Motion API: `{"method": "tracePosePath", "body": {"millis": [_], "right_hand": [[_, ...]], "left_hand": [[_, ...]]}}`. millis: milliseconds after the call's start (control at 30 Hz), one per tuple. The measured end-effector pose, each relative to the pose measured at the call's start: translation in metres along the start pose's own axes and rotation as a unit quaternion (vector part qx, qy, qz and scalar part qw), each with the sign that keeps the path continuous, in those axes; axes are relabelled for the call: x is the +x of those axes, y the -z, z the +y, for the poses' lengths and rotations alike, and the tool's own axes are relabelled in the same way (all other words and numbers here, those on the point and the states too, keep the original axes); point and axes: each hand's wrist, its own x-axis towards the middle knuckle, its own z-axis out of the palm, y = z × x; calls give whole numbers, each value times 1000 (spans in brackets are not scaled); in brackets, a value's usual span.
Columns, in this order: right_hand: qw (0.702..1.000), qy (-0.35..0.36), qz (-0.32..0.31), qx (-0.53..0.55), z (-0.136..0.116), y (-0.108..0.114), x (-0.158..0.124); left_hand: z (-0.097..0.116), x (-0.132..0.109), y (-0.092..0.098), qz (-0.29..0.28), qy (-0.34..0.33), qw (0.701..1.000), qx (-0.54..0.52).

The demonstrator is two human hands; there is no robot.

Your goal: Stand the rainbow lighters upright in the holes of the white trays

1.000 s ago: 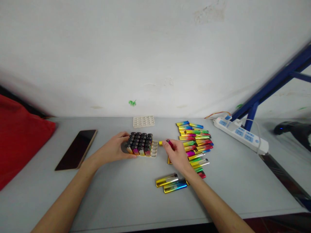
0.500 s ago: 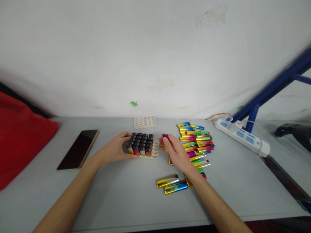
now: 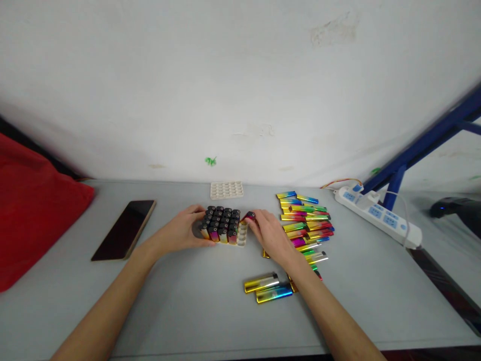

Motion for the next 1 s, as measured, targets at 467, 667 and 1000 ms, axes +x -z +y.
{"method": "tracePosePath", "body": {"millis": [467,667,1000], "right_hand": [[999,11,-19,-31,35,30,-13],[998,-26,-51,-19,47,33,-16],[989,-32,44,135,39,31,-14]], "left_hand": [[-4,0,-2,5,0,1000,-5],[-1,0,-1,0,2,1000,-4],[0,1,0,3,13,1000,-7]]}}
